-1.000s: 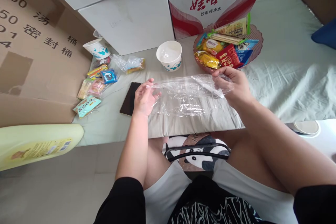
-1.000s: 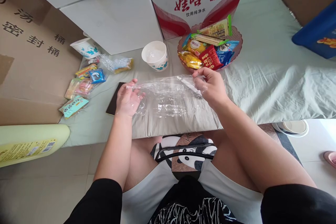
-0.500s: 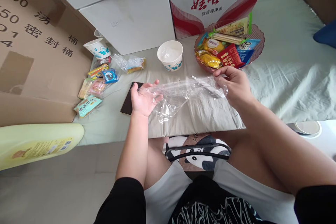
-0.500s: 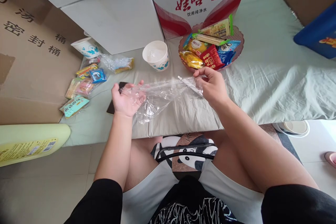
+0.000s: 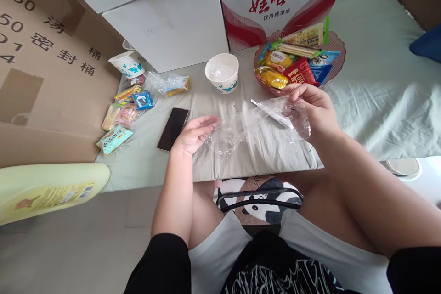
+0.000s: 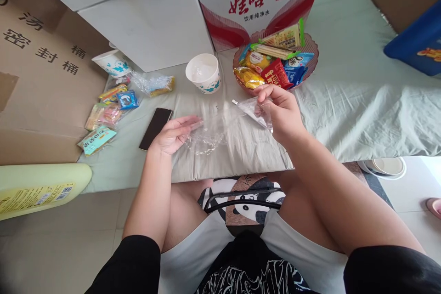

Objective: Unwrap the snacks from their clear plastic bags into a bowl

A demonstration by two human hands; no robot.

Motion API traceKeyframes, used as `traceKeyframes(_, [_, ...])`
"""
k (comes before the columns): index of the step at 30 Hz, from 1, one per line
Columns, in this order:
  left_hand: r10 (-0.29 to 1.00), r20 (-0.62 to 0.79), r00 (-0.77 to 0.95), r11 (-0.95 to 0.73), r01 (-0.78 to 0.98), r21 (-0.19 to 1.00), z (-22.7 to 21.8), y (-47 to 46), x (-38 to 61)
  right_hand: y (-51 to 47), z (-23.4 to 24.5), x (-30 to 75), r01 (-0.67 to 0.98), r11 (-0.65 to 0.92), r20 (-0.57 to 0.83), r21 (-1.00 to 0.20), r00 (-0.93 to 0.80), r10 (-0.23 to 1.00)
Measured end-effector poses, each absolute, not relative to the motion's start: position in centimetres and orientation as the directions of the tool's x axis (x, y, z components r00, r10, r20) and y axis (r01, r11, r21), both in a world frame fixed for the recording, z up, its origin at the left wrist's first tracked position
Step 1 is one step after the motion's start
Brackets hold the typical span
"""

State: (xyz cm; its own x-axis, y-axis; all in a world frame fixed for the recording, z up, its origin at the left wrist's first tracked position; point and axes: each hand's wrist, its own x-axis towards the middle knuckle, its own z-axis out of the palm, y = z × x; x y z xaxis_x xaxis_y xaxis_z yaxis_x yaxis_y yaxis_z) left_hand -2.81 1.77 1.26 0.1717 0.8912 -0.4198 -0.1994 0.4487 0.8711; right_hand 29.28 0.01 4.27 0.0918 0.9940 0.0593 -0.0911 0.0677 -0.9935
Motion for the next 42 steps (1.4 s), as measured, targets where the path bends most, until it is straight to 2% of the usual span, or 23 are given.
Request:
traceKeyframes(3, [0.890, -0.432, 0.145, 0.453, -0.174, 0.874, 1.3, 1.7, -2.9, -0.1, 4.8, 29.1, -0.142, 0.049, 0.030, -0.989, 0.130, 0.991])
traceKeyframes(7, [0.937, -0.340, 0.082, 0.350, -0.232, 0.908, 1.6, 1.7, -2.5, -1.0, 6.2, 28.7, -0.249, 0.013, -0.017, -0.968, 0.116, 0.993])
traceKeyframes(9, [0.946, -0.310, 0.100, 0.325, -0.260, 0.909, 1.9, 1.5, -2.2, -1.9, 7.1, 29.1, -0.280, -0.039, -0.057, -0.959, 0.056, 0.997])
traceKeyframes(13, [0.955, -0.284, 0.085, 0.295, -0.376, 0.878, 2.7, 1.2, -1.8, -2.9, 8.2, 31.0, -0.386, -0.201, -0.145, -0.900, -0.169, 0.975])
traceKeyframes(16, [0.922, -0.358, 0.145, 0.384, -0.439, 0.812, 3.2, 1.3, -1.7, -2.0, 7.3, 31.4, -0.533, -0.241, -0.162, -0.811, -0.191, 0.968])
traceKeyframes(19, [0.832, -0.495, 0.253, 0.555, -0.354, 0.753, 3.4, 1.7, -1.3, -0.5, 5.3, 29.7, -0.610, -0.251, -0.253, -0.751, -0.084, 0.964])
traceKeyframes(21, [0.785, -0.539, 0.306, 0.612, -0.256, 0.748, 3.3, 1.8, -0.9, 0.0, 4.2, 27.8, -0.561, -0.351, -0.327, -0.750, -0.147, 0.934])
traceKeyframes(23, [0.759, -0.538, 0.367, 0.620, -0.154, 0.769, 3.0, 1.8, -0.6, -0.3, 3.4, 26.0, -0.441, -0.508, -0.392, -0.740, -0.330, 0.859])
traceKeyframes(25, [0.742, -0.513, 0.432, 0.598, -0.079, 0.798, 2.7, 1.7, -0.5, -1.0, 3.0, 24.5, -0.261, -0.624, -0.431, -0.737, -0.530, 0.730])
traceKeyframes(27, [0.749, -0.471, 0.466, 0.565, -0.078, 0.822, 2.4, 1.6, -0.6, -1.7, 2.9, 23.6, -0.066, -0.637, -0.429, -0.768, -0.685, 0.589])
traceKeyframes(29, [0.800, -0.418, 0.431, 0.530, -0.180, 0.829, 2.2, 1.7, -0.7, -2.0, 2.8, 23.1, 0.055, -0.568, -0.403, -0.821, -0.760, 0.509])
traceKeyframes(31, [0.879, -0.366, 0.307, 0.461, -0.348, 0.816, 2.2, 1.7, -0.6, -1.9, 2.6, 22.9, 0.061, -0.502, -0.377, -0.862, -0.740, 0.558])
traceKeyframes(34, [0.939, -0.297, 0.175, 0.344, -0.485, 0.804, 2.0, 1.5, 0.0, -1.4, 2.2, 22.7, 0.007, -0.421, -0.361, -0.907, -0.529, 0.768])
traceKeyframes(36, [0.926, -0.272, 0.264, 0.366, -0.439, 0.820, 1.7, 1.2, 0.8, -1.1, 2.0, 22.5, 0.027, -0.361, -0.347, -0.932, -0.348, 0.871])
traceKeyframes(38, [0.873, -0.289, 0.394, 0.423, -0.314, 0.850, 1.1, 0.7, 1.6, -0.9, 1.9, 22.4, 0.069, -0.322, -0.329, -0.944, -0.238, 0.914])
traceKeyframes(40, [0.836, -0.331, 0.438, 0.445, -0.189, 0.875, 0.6, 0.4, 2.3, -1.0, 2.0, 22.3, 0.053, -0.299, -0.302, -0.953, -0.238, 0.923])
traceKeyframes(42, [0.841, -0.359, 0.404, 0.438, -0.123, 0.890, 0.3, 0.4, 2.7, -1.1, 2.2, 22.4, -0.032, -0.292, -0.270, -0.956, -0.293, 0.917])
